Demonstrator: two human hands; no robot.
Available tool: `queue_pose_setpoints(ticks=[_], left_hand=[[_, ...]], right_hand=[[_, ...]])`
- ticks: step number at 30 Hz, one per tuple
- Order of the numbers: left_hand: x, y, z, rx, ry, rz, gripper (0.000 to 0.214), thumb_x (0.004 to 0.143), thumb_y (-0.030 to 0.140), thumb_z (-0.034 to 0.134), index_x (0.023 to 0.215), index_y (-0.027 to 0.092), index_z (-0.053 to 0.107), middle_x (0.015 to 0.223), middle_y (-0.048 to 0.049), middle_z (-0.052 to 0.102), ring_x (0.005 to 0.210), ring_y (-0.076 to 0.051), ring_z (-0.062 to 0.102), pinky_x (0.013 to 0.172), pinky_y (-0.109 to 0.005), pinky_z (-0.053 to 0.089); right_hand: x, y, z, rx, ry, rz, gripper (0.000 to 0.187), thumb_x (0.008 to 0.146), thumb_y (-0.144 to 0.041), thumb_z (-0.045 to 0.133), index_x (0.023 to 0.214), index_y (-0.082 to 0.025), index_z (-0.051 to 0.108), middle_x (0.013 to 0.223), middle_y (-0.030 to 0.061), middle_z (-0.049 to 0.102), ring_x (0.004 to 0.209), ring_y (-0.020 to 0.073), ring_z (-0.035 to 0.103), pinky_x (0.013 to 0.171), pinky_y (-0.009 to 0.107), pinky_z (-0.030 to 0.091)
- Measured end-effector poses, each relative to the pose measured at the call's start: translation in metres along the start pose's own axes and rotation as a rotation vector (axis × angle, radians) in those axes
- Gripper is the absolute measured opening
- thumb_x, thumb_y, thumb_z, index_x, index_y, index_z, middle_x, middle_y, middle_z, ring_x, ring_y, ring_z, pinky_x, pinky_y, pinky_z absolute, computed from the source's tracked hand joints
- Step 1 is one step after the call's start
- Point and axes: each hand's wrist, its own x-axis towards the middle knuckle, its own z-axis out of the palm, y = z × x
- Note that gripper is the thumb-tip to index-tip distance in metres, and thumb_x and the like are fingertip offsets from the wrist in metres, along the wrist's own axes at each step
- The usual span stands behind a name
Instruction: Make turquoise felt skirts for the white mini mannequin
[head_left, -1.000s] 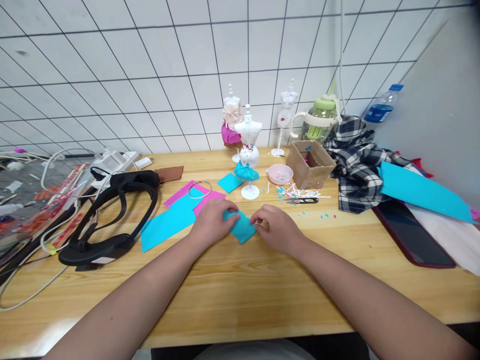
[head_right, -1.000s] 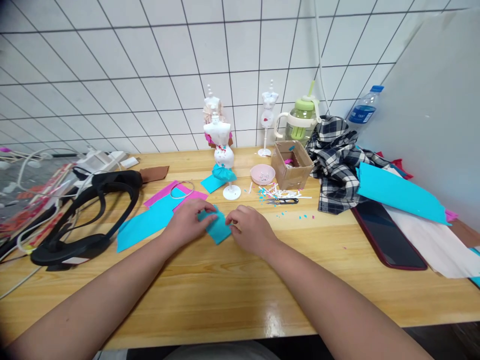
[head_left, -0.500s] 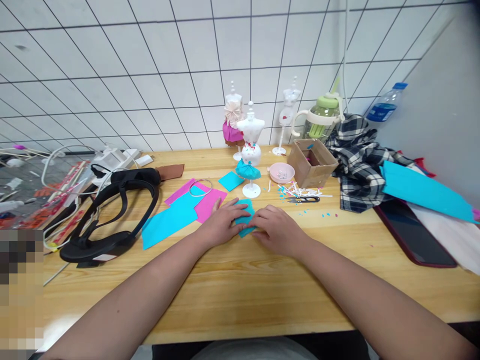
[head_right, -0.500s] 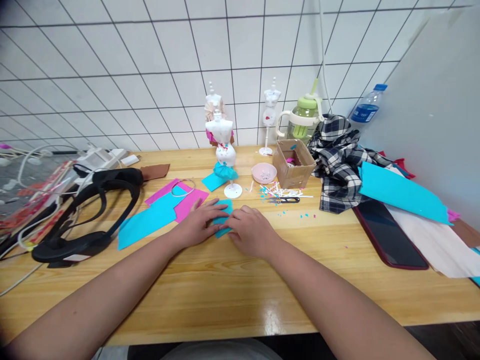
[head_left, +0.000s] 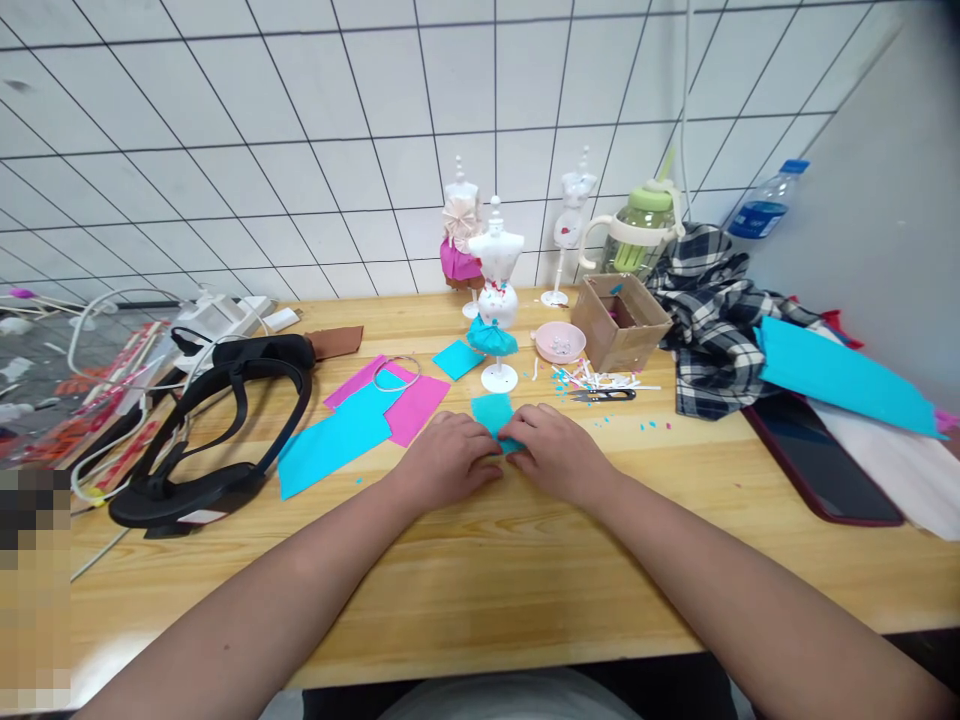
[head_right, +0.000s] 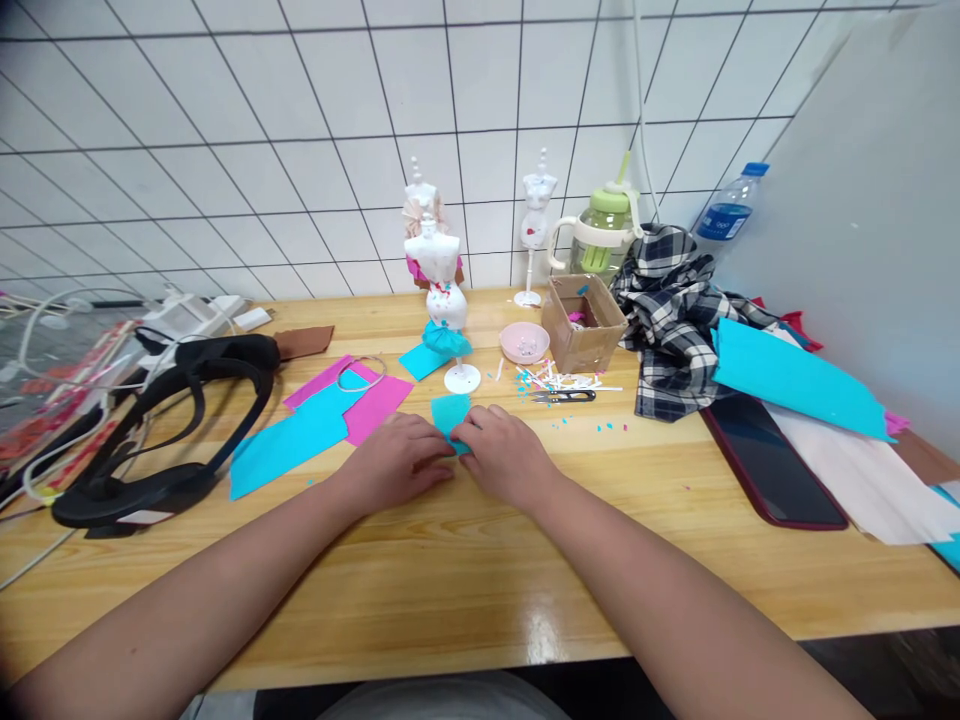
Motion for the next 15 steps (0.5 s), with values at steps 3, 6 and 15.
queue_pose_setpoints(ticks=[3,6,15], left_hand=[[0.0017,0.0031,0.0025,0.046,-0.020,-0.015,0.015,0.087,0.029,0.057,0.094,0.024,0.069,0.093,-0.0024,0.071,0.089,-0.020,0.062,0.077,-0.034,0.040],[0.0013,0.0022,0.0014,0.081,-0.018,-0.008,0.017,0.089,0.029,0.054,0.092,0.024,0.070,0.087,-0.0025,0.070,0.085,-0.019,0.062,0.078,-0.035,0.039],[0.0004,0.0097,0.0038,0.032,0.018,-0.073,0.016,0.085,0.027,0.059,0.098,0.024,0.069,0.091,-0.0034,0.069,0.086,-0.021,0.061,0.074,-0.033,0.044]], right_hand=[[0.0010,0.0018,-0.0008,-0.004,-0.044,-0.010,0.009,0.087,-0.024,0.059,0.093,-0.021,0.065,0.093,0.0034,0.063,0.091,0.0189,0.052,0.079,0.029,0.037],[0.0023,0.0040,0.0001,-0.001,-0.109,-0.013,0.013,0.090,-0.025,0.054,0.089,-0.022,0.067,0.089,0.0035,0.064,0.090,0.0182,0.054,0.078,0.028,0.037],[0.0022,0.0014,0.0052,0.050,-0.140,0.032,0.014,0.090,-0.024,0.053,0.096,-0.020,0.065,0.093,0.0041,0.067,0.090,0.0173,0.060,0.074,0.026,0.038]])
